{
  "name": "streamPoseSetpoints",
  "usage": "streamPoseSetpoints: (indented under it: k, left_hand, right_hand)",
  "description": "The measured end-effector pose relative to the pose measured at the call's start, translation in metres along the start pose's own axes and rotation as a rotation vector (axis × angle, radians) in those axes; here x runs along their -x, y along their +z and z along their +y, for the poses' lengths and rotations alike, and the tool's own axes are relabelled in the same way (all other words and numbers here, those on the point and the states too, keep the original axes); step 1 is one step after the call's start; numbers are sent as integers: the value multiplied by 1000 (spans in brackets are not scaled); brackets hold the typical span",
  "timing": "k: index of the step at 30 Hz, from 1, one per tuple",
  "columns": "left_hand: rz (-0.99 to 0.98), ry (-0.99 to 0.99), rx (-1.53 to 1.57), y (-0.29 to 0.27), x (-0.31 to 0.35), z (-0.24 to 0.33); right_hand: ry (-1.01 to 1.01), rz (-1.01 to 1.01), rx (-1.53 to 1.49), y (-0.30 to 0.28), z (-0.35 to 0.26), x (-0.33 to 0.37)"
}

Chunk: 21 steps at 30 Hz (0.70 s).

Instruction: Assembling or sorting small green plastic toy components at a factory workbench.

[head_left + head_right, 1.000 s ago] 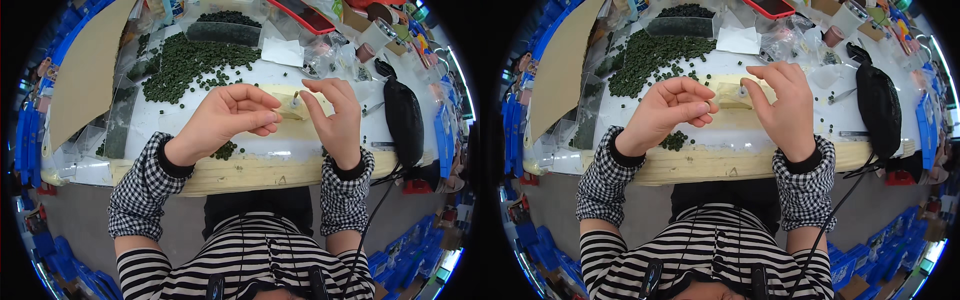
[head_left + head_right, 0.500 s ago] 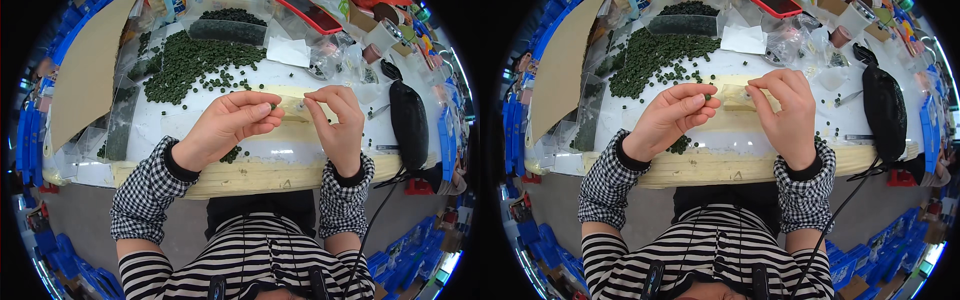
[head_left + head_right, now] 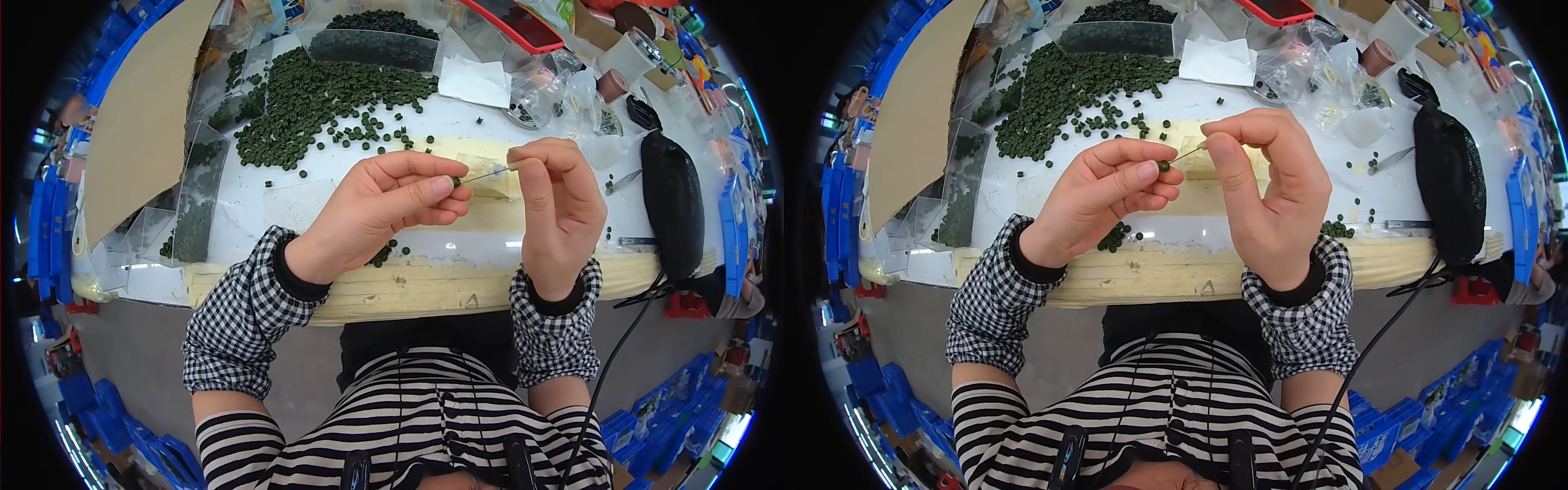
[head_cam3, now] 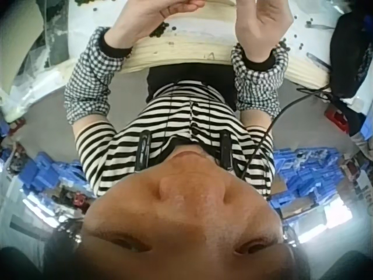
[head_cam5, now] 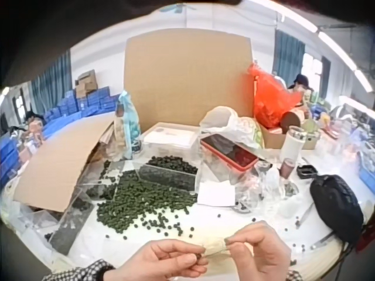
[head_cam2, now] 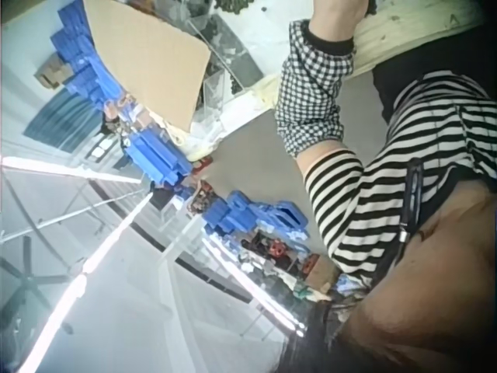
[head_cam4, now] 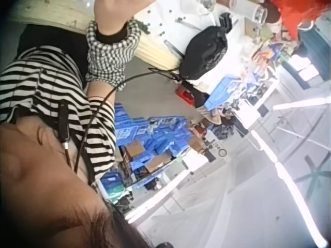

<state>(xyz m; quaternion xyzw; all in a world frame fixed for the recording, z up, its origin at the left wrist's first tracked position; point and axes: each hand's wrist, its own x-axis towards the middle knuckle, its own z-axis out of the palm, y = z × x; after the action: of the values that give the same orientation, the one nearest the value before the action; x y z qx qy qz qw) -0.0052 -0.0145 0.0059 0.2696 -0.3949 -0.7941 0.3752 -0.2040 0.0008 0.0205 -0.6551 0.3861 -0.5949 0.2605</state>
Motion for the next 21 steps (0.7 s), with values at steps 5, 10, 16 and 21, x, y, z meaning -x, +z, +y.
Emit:
streamPoseSetpoints:
  k: [5,10,16,21]
  left_hand:
    - [9,26,-24,-1,0,-3]
    - [34,42,-73,2,-1,-2]
    - [41,50,-101,1,-1,-3]
    - [38,57,-100,0,-1,-4]
  right_hand:
    - [136,-30,-270,10,6,6]
    - [178,-47,-303,11,6,7]
    - [142,-69,-266,10,8,7]
    - [121,-75,-229,10,9,8]
